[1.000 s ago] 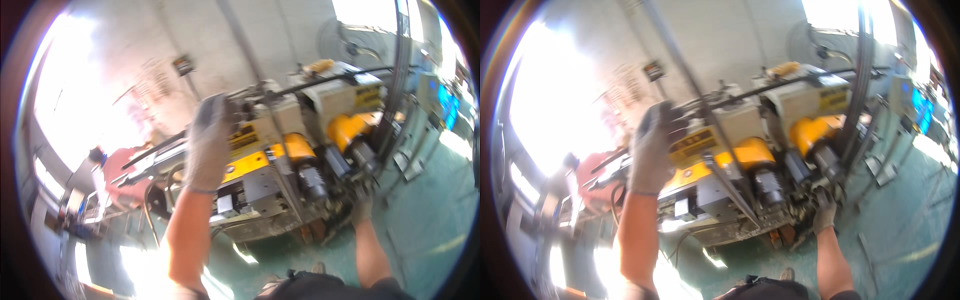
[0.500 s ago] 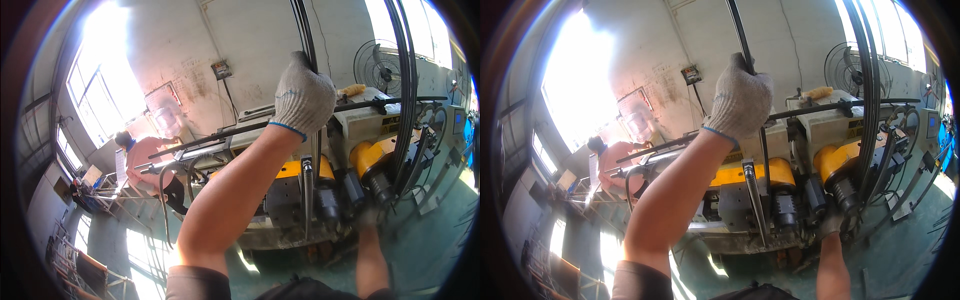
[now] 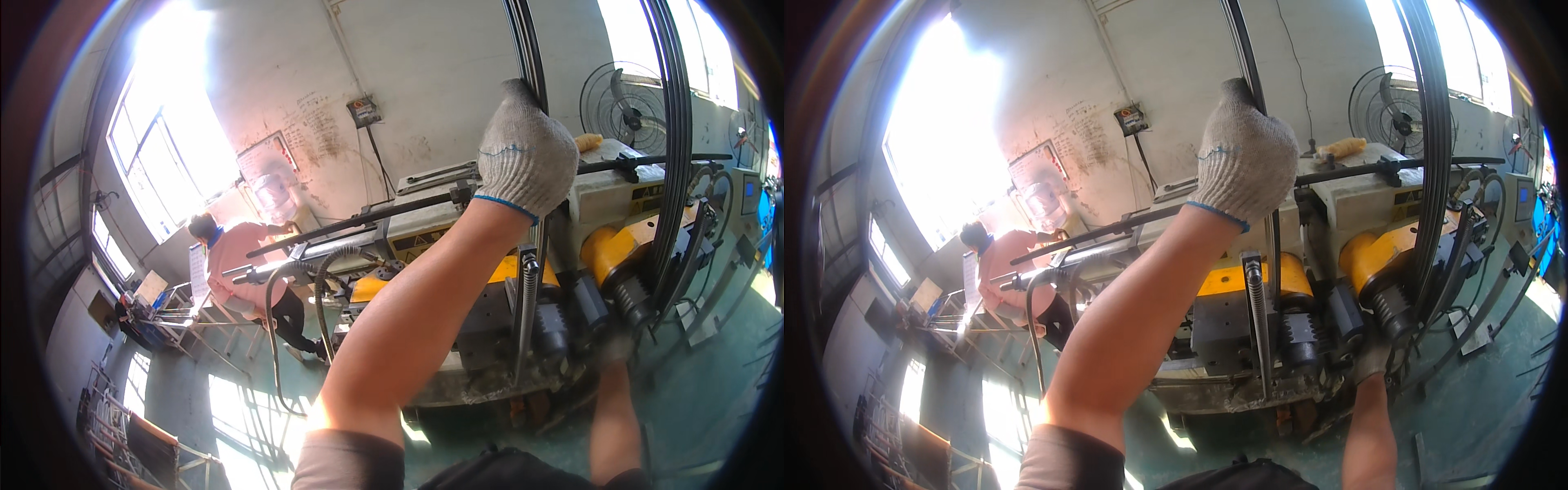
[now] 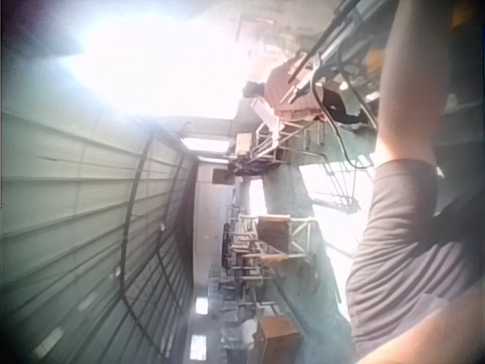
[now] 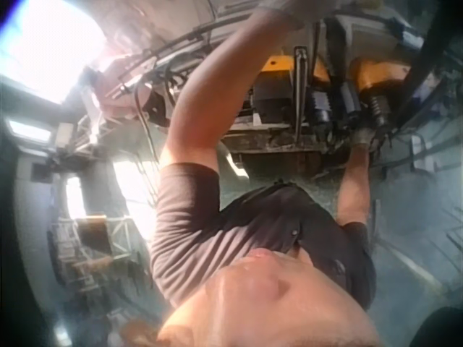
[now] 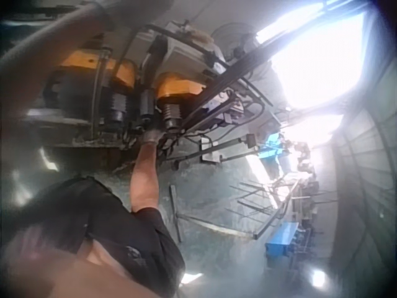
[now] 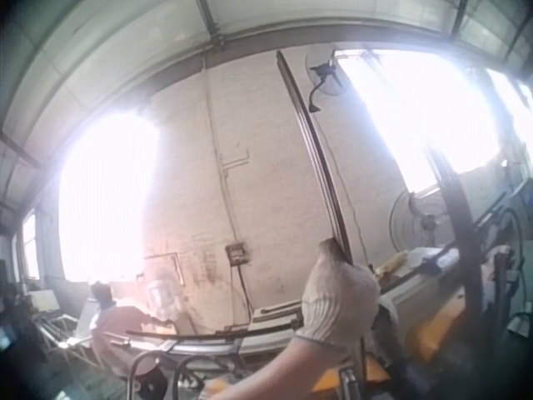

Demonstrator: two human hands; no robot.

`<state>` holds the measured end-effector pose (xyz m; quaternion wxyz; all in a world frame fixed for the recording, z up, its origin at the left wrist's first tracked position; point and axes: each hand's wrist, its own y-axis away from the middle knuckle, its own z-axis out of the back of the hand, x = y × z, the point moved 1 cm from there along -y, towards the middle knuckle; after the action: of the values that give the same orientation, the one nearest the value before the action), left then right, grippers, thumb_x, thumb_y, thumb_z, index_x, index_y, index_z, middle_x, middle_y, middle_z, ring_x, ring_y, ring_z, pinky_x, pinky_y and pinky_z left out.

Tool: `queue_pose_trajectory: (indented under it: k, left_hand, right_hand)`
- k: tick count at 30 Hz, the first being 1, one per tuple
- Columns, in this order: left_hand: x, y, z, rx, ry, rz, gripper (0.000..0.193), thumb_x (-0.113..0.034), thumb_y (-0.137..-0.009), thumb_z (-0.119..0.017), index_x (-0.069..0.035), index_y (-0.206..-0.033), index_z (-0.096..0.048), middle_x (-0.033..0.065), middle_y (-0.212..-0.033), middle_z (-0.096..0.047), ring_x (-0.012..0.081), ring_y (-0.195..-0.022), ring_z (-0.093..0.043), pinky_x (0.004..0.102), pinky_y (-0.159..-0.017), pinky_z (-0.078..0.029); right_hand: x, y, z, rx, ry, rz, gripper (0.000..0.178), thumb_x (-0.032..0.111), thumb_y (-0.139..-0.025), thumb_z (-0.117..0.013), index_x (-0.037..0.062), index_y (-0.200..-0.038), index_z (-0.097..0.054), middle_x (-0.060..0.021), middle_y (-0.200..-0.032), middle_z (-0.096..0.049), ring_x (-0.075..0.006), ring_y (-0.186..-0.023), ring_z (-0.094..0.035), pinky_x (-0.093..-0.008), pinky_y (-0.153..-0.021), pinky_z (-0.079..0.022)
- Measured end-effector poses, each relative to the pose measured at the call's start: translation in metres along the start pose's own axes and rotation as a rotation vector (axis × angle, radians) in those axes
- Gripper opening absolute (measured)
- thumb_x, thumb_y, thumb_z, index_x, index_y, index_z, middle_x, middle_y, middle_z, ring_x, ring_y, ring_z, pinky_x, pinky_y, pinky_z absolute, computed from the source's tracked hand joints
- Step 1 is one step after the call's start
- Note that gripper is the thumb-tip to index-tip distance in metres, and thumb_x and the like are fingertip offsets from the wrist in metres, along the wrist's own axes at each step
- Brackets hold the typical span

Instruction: The person repeatedly picks up bundles of long metal rods from a rack, carries them to a bending machine, and feeds them through the rollers to bend them. The bent rods are then placed on a nearby stand. The process is repeated multiple times throughout the clip.

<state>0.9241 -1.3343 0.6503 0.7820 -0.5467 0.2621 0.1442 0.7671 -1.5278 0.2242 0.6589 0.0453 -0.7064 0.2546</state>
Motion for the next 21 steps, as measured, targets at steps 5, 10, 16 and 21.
queue_pose_trajectory:
  k: [5,10,16,21]
  left_hand:
    - [-0.032,0.005,0.009,0.298,-1.104,-0.182,0.022,-0.018,-0.114,-0.055,0.000,-0.108,-0.065,0.0091,-0.088,-0.064,0.0211,-0.083,-0.061,0.0327,-0.079,-0.052]
    - [-0.075,0.023,0.024,0.211,-0.562,0.050,0.019,-0.013,-0.106,-0.066,0.004,-0.115,-0.062,0.0157,-0.094,-0.071,0.0288,-0.088,-0.070,0.0390,-0.080,-0.057]
    - [-0.053,0.022,0.023,0.006,-0.510,-0.079,0.020,-0.010,-0.107,-0.066,0.003,-0.121,-0.061,0.0136,-0.091,-0.069,0.0238,-0.083,-0.071,0.0406,-0.070,-0.060]
    - [-0.040,0.015,0.023,-0.109,-0.185,0.052,0.034,-0.005,-0.102,-0.060,0.003,-0.135,-0.057,0.0088,-0.089,-0.067,0.0155,-0.066,-0.065,0.0308,-0.055,-0.052]
  right_hand:
    - [0.011,0.001,0.002,0.061,-0.511,-0.326,0.013,0.021,-0.106,-0.076,0.0159,-0.118,-0.072,0.0030,-0.083,-0.057,-0.0090,-0.063,-0.059,-0.0267,-0.052,-0.046]
    - [0.019,0.001,0.000,0.047,-0.553,-0.399,0.013,0.019,-0.106,-0.076,0.0151,-0.118,-0.072,0.0031,-0.083,-0.057,-0.0080,-0.061,-0.057,-0.0253,-0.049,-0.043]
    - [0.040,0.009,0.001,0.088,-0.240,0.025,0.026,0.020,-0.107,-0.072,0.0056,-0.128,-0.076,-0.0043,-0.106,-0.074,-0.0162,-0.093,-0.071,-0.0315,-0.078,-0.057]
    - [0.044,0.003,0.002,0.063,-0.393,-0.410,0.036,0.028,-0.102,-0.079,0.0044,-0.129,-0.075,-0.0052,-0.099,-0.076,-0.0151,-0.084,-0.071,-0.0327,-0.074,-0.058]
